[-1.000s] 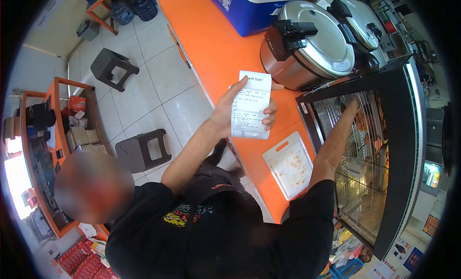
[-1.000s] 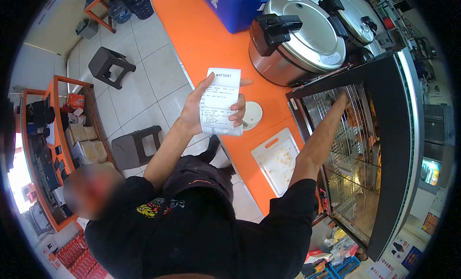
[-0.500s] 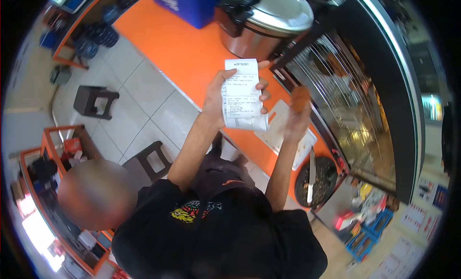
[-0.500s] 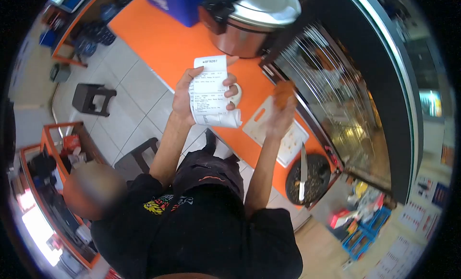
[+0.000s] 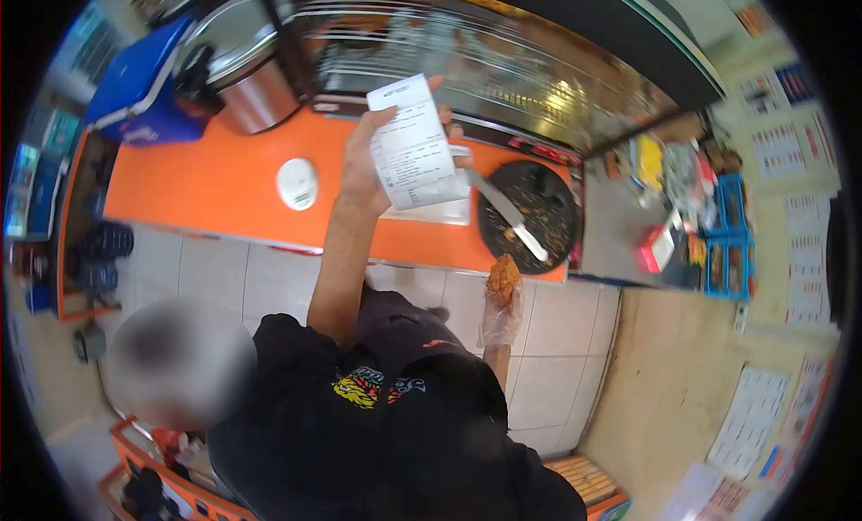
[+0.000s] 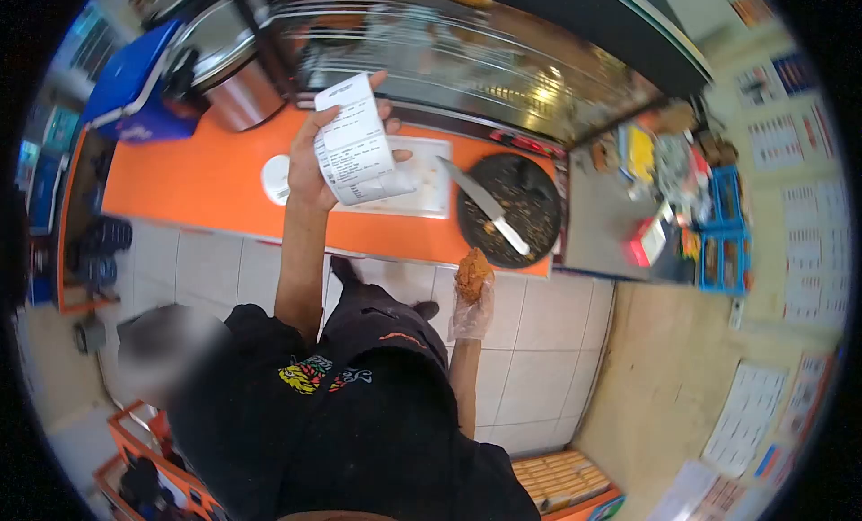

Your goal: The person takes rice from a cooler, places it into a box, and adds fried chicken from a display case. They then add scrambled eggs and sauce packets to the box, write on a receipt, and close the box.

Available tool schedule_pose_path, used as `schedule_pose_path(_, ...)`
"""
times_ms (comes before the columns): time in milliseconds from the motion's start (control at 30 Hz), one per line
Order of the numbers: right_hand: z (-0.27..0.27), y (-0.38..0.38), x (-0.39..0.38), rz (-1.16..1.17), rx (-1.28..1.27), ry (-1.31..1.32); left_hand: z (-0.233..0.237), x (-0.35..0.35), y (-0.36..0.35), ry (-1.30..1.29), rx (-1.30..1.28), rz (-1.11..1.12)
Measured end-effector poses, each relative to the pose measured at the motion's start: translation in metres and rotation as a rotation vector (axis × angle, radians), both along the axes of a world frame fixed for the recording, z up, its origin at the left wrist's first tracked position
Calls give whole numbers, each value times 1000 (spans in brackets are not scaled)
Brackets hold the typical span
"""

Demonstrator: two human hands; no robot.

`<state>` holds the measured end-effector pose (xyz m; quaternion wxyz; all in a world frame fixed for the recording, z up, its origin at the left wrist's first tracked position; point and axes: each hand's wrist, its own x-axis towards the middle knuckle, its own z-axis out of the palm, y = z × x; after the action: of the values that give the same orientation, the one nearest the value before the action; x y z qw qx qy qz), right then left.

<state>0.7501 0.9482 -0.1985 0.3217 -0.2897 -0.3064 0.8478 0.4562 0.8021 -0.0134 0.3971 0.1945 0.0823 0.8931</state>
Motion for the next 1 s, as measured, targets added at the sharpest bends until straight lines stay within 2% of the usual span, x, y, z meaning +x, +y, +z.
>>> schedule_pose_path(167, 33, 72, 76, -163, 136, -113, -16, 72, 123, -12, -85, -194)
schedule_pose_path(367, 53, 180, 142, -293, 199, -109, 7, 154, 246, 10, -207, -363)
schedule_pose_path(500, 29, 239, 166, -400, 83, -50, -3, 165, 310, 82, -324, -395)
schedule_pose_path(567, 16, 266, 185, -457, 35, -20, -11, 173, 349, 110, -288, -442)
schedule_pose_path(667, 24, 271, 212, -513, -30, 34, -17, 179, 377, 84, -392, -448)
schedule_pose_path(767, -8, 306, 250, -549, 34, -37, -38, 183, 429, 75, -324, -499)
schedule_pose_path(867, -9, 346, 274, -618, 2, -213, -55, 186, 461, 53, -429, -505)
schedule_pose_path(967, -14, 434, 280, -510, 161, -271, -46, 197, 478, 8, -429, -450)
schedule_pose_path(1000, -18, 465, 278, -524, 176, -316, -48, 198, 480, 96, -455, -417)
